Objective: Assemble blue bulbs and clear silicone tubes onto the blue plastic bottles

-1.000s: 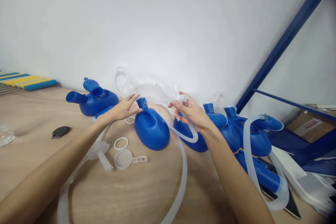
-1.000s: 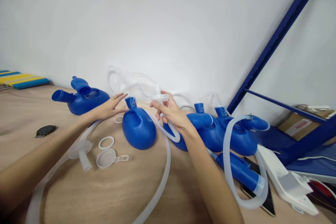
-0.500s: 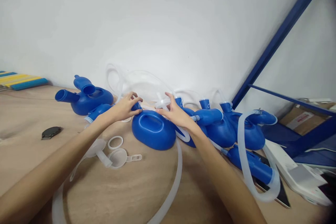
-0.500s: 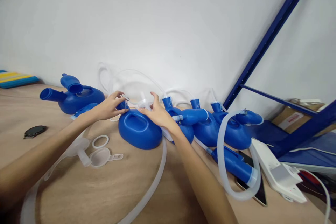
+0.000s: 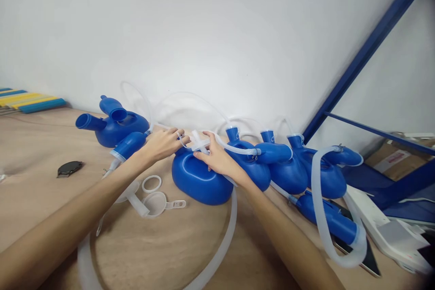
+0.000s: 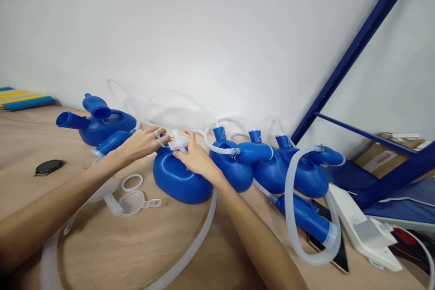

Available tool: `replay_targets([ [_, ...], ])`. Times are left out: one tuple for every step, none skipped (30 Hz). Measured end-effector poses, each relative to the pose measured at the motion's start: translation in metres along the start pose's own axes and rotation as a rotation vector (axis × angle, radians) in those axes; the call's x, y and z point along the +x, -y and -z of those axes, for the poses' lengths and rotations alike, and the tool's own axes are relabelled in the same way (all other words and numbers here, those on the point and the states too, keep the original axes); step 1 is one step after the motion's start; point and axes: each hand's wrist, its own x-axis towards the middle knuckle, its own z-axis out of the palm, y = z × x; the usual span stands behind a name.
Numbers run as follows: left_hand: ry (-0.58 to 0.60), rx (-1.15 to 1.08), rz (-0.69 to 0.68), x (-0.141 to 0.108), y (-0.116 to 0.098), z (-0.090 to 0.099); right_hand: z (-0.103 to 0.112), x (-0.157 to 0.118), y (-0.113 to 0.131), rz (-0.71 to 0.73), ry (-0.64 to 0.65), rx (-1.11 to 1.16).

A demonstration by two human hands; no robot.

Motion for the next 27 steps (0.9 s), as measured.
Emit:
replay_targets([
  [-0.001,-0.032,0.032,0.0,-0.001,0.001,0.001,0.0,0.001,-0.003,0.004,0.013],
  [-0.001,-0.07,0.071,0.0,-0.001,0.001,0.001,-0.001,0.002,-0.006,0.006,0.021],
  [-0.006,-0.118,0.118,0.0,-0.001,0.002,0.001,-0.002,0.003,-0.01,0.009,0.026],
  [-0.013,-0.178,0.165,0.0,0.002,0.002,0.001,-0.002,0.003,-0.016,0.014,0.031],
  [-0.02,-0.251,0.2,0.0,0.005,0.003,0.002,-0.003,0.004,-0.022,0.019,0.037],
  [-0.022,-0.332,0.212,-0.001,0.009,0.003,0.002,-0.003,0.004,-0.025,0.024,0.043],
  [-0.016,-0.412,0.208,-0.002,0.015,0.003,0.002,-0.003,0.005,-0.026,0.029,0.049],
  [0.001,-0.487,0.195,-0.003,0.02,0.003,0.001,-0.003,0.005,-0.025,0.034,0.055],
  [0.033,-0.558,0.183,-0.003,0.024,0.004,0.001,-0.003,0.004,-0.024,0.037,0.061],
  [0.072,-0.617,0.186,-0.004,0.028,0.004,0.001,-0.003,0.004,-0.022,0.038,0.067],
  [0.107,-0.656,0.208,-0.004,0.03,0.005,0.001,-0.002,0.003,-0.021,0.038,0.07],
  [0.132,-0.673,0.241,-0.004,0.031,0.005,0.0,-0.001,0.002,-0.019,0.035,0.069],
  [0.146,-0.671,0.271,-0.003,0.03,0.005,0.0,-0.001,0.001,-0.02,0.033,0.065],
  [0.146,-0.657,0.288,-0.002,0.029,0.006,0.0,0.0,0.0,-0.022,0.03,0.061],
  [0.133,-0.635,0.3,-0.001,0.027,0.005,0.0,0.001,-0.002,-0.023,0.029,0.057],
  [0.112,-0.616,0.307,0.0,0.025,0.005,0.0,0.002,-0.003,-0.019,0.026,0.051],
  [0.089,-0.611,0.31,0.001,0.023,0.004,0.0,0.003,-0.005,-0.006,0.022,0.047],
  [0.066,-0.617,0.313,0.001,0.021,0.003,0.0,0.003,-0.006,0.018,0.013,0.041],
  [0.046,-0.64,0.324,0.001,0.021,0.002,0.0,0.003,-0.008,0.048,0.002,0.037],
  [0.031,-0.692,0.363,0.001,0.021,0.0,0.0,0.003,-0.009,0.077,-0.007,0.034],
  [0.017,-0.779,0.441,0.001,0.023,-0.001,0.001,0.002,-0.009,0.098,-0.009,0.032],
  [0.005,-0.891,0.547,0.0,0.025,-0.003,0.001,0.002,-0.009,0.108,-0.005,0.029],
  [-0.005,-1.016,0.66,-0.001,0.027,-0.004,0.001,0.001,-0.009,0.106,0.002,0.022],
  [-0.007,-1.136,0.754,-0.002,0.031,-0.004,0.001,0.0,-0.008,0.09,0.012,0.015],
  [0.003,-1.228,0.812,-0.003,0.034,-0.005,0.002,0.0,-0.006,0.064,0.026,0.007],
  [0.024,-1.277,0.832,-0.005,0.037,-0.005,0.002,-0.001,-0.005,0.03,0.043,0.002],
  [0.055,-1.28,0.822,-0.006,0.04,-0.005,0.003,-0.001,-0.003,-0.007,0.064,0.004],
])
